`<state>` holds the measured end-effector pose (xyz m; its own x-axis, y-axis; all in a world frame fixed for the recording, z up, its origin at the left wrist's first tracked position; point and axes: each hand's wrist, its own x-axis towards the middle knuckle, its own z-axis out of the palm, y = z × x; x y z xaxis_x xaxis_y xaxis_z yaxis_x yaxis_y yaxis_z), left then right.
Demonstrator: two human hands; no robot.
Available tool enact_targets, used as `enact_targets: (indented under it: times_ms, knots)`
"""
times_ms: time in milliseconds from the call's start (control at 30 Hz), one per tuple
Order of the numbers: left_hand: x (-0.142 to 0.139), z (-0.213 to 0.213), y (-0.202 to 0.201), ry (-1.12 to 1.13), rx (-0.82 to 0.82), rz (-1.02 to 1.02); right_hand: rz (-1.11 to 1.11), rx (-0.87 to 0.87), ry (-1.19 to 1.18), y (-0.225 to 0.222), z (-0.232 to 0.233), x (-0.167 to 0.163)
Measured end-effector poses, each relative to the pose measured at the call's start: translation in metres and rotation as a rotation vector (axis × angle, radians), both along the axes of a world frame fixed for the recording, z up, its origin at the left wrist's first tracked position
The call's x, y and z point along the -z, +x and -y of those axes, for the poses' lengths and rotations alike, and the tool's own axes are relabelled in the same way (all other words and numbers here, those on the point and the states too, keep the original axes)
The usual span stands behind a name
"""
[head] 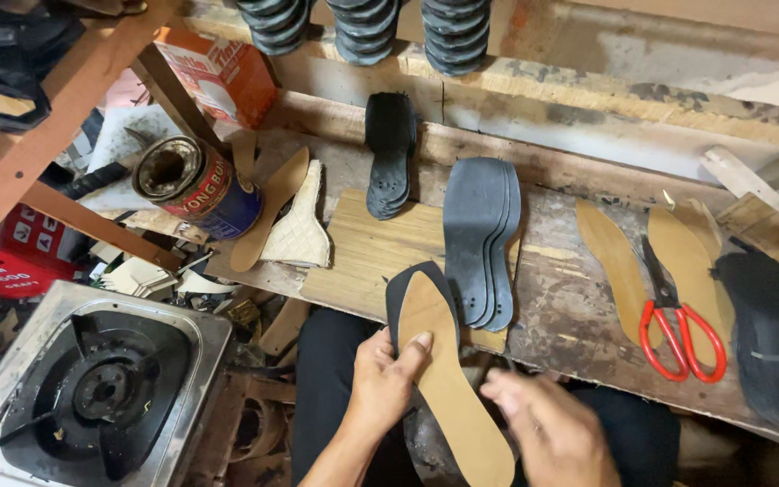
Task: The person cuts a black rubber insole with red-handled scissors, then uses a small metal tool to scrape and trim the edges of the insole against a tan cardboard template. The person stacks the finished insoles on the bench.
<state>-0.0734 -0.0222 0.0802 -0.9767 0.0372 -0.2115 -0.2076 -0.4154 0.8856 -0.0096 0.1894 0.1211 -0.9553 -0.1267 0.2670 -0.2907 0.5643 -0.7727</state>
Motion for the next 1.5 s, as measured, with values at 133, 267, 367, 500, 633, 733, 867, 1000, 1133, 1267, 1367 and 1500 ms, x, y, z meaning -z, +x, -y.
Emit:
enact_targets:
  times_ms: [133,267,367,500,633,733,867,1000,1133,1267,1367,1500]
  knots:
    - [0.002,0.002,-0.001,0.024,-0.039,0.029,-0.288,-0.183,0.191,0.013,0.018,0.02]
    - [0.0,0.005,0.001,0.129,0.009,0.042,-0.111,-0.099,0.152,0.019,0.025,0.019]
    - [-0.003,0.011,0.002,0.289,0.028,0.144,0.104,-0.068,-0.099,0.018,0.02,0.005]
    - [0.0,0.018,0.002,0.342,0.055,0.127,-0.009,0.178,-0.08,0.011,0.013,-0.014]
    - [0.009,0.02,0.006,0.376,0.128,0.002,0.02,0.212,-0.062,0.003,0.011,-0.023]
    - [0.012,0.017,0.006,0.322,0.089,0.075,0.031,0.215,-0.075,0.002,0.012,-0.024]
    - [0.007,0.015,0.006,0.335,0.085,0.119,-0.019,0.28,-0.103,0.001,0.014,-0.022]
    - [0.002,0.015,0.006,0.342,0.077,0.136,-0.003,0.295,-0.057,-0.002,0.015,-0.021]
    - [0.004,0.015,0.007,0.415,0.102,0.1,0.002,0.278,-0.049,-0.004,0.016,-0.023]
    - [0.008,0.016,0.007,0.416,0.099,0.125,0.051,0.296,-0.123,-0.005,0.021,-0.026]
    - [0.01,0.017,0.007,0.379,0.091,0.142,-0.019,0.335,-0.123,-0.001,0.022,-0.026]
    - [0.011,0.012,0.006,0.36,0.06,0.137,-0.076,0.224,-0.192,0.011,0.027,-0.012]
